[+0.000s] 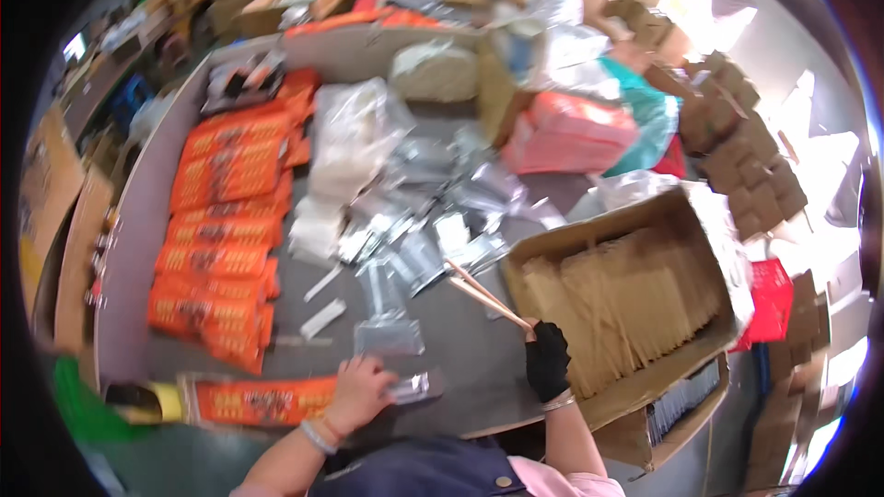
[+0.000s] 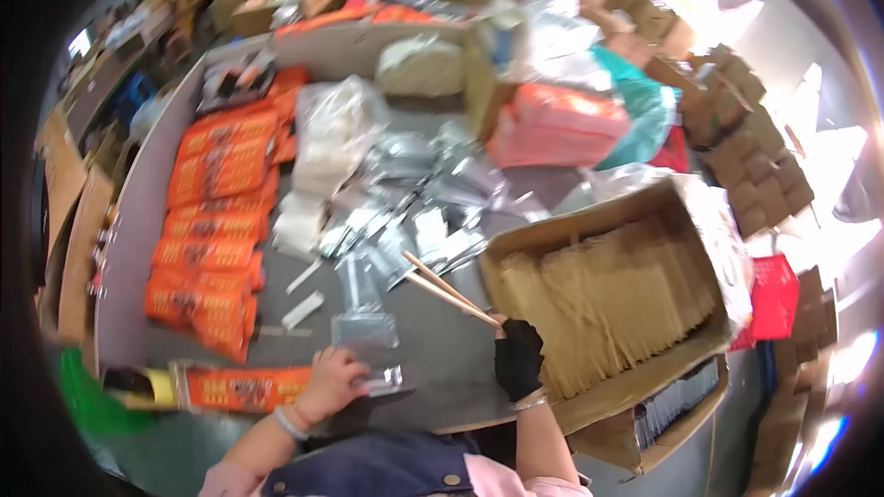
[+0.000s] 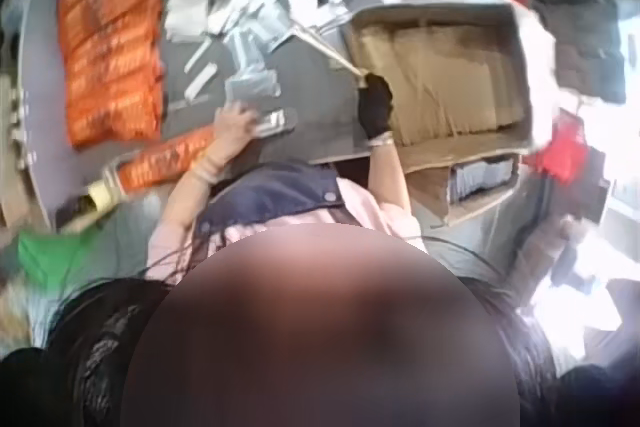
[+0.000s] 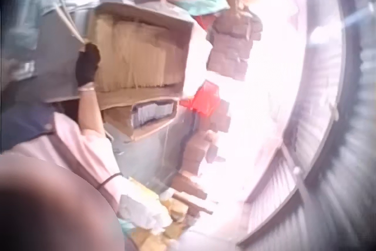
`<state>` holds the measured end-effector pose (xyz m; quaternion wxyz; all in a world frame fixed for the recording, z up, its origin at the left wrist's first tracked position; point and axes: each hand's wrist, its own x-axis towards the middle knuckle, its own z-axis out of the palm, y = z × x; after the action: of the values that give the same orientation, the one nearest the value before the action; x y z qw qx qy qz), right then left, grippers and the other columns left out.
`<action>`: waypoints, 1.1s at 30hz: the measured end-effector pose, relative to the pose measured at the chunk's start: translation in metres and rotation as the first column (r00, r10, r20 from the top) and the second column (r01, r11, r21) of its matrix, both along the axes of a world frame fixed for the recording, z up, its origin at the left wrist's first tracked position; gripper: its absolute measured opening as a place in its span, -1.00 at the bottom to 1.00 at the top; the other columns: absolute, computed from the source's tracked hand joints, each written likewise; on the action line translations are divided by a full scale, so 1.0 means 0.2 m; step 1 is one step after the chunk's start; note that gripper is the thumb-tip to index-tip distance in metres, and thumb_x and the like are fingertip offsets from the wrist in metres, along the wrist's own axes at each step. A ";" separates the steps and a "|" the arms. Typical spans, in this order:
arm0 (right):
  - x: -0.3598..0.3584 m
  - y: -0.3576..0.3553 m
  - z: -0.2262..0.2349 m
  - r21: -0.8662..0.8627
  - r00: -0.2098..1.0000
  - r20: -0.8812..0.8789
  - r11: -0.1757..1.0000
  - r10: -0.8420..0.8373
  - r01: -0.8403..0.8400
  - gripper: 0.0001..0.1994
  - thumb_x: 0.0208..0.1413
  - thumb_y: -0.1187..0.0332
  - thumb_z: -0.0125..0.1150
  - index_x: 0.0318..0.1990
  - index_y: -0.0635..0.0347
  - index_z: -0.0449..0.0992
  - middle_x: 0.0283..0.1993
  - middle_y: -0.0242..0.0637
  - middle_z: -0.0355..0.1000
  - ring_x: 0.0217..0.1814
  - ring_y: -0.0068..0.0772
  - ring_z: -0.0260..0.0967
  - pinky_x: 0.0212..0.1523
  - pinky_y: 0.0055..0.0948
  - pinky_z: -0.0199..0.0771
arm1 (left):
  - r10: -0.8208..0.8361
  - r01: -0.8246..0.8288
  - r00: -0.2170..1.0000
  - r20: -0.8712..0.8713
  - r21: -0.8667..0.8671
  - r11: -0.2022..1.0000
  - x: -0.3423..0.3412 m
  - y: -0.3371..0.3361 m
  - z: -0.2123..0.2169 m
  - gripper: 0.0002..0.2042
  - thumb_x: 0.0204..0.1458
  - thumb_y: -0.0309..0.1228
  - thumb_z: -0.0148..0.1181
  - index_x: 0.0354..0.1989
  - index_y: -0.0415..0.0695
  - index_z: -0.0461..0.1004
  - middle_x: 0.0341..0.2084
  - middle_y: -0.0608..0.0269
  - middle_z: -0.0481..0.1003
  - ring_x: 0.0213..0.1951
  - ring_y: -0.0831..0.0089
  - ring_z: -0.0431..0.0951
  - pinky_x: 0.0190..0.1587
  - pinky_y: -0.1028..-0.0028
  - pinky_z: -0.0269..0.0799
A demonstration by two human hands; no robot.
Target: Packaging thin wooden sticks into individual plastic sleeves and then into red cardboard boxes.
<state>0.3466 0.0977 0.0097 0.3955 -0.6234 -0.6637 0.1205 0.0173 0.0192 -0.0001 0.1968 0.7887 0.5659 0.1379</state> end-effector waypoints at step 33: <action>-0.73 -0.29 -0.16 -0.382 0.792 -0.422 0.706 0.441 -0.596 -0.49 -0.16 0.27 0.48 -0.08 0.20 0.35 -0.15 -0.12 0.34 -0.09 -0.03 0.37 -0.09 -0.23 0.38 | -0.118 0.128 0.985 -0.123 0.082 0.988 -0.06 0.00 -0.02 -0.59 -0.05 -0.24 0.21 0.06 0.25 0.48 -0.28 0.22 0.42 -0.19 0.19 0.40 -0.14 0.25 0.30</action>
<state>0.1997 0.0389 -0.0218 0.2666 -0.4625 -0.6912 0.4871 0.0052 0.0183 -0.0045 0.1356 0.8369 0.5200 0.1039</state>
